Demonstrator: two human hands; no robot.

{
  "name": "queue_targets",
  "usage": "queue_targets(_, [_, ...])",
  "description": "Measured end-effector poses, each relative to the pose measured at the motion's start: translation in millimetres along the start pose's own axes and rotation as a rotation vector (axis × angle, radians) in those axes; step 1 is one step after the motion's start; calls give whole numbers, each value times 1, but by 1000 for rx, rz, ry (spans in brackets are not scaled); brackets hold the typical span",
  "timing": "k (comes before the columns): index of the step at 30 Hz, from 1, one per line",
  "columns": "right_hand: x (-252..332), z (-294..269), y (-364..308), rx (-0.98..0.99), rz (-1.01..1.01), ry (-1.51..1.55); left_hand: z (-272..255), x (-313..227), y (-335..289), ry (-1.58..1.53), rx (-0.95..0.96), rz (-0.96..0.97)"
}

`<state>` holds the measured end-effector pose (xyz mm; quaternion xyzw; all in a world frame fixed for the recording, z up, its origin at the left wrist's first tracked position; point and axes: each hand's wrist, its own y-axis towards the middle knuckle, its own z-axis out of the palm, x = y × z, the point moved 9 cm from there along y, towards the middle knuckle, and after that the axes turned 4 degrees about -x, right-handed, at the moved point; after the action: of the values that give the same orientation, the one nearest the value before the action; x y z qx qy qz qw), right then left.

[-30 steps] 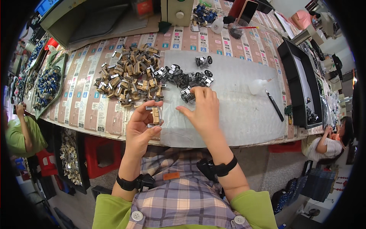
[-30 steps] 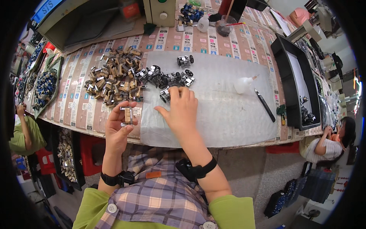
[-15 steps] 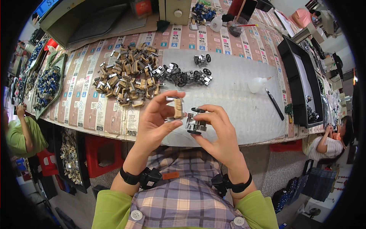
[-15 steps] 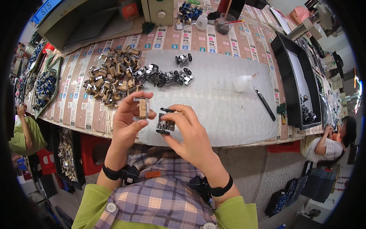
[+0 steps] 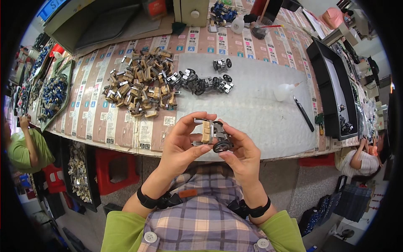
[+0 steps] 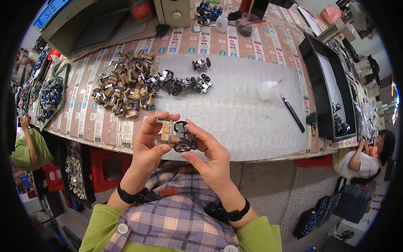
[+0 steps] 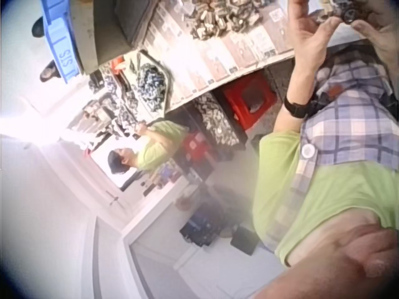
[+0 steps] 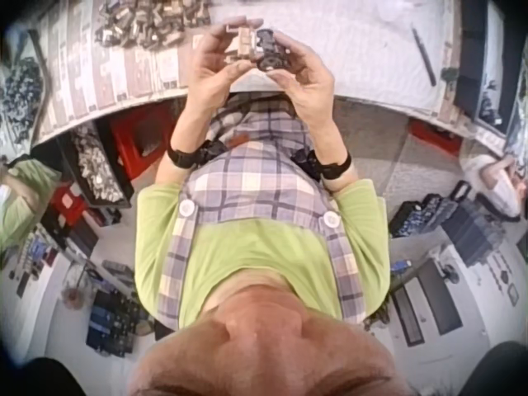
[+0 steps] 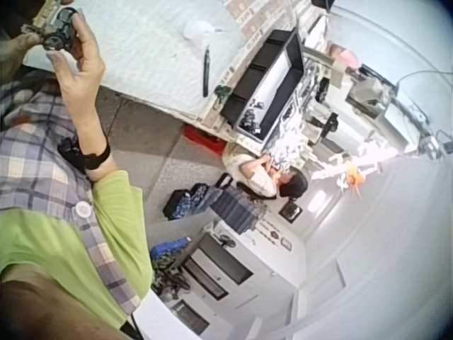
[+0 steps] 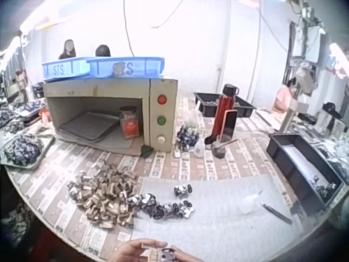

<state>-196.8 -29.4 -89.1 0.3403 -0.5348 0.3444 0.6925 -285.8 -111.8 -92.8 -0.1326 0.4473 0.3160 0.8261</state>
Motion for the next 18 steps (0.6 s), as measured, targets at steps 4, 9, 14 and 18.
queue_targets(4, [6, 0, 2, -16, 0, -132, -2, -4, 0, 22, -1, 46])
queue_targets(9, [21, -4, -1, -69, -168, -383, 2, -3, 0, 52, 23, 38])
queue_targets(14, [31, -13, -6, -160, -333, -586, 7, -2, -4, -35, 30, -44])
queue_targets(18, [43, -31, -10, -332, -396, -393, 8, -2, -5, 33, 50, -39])
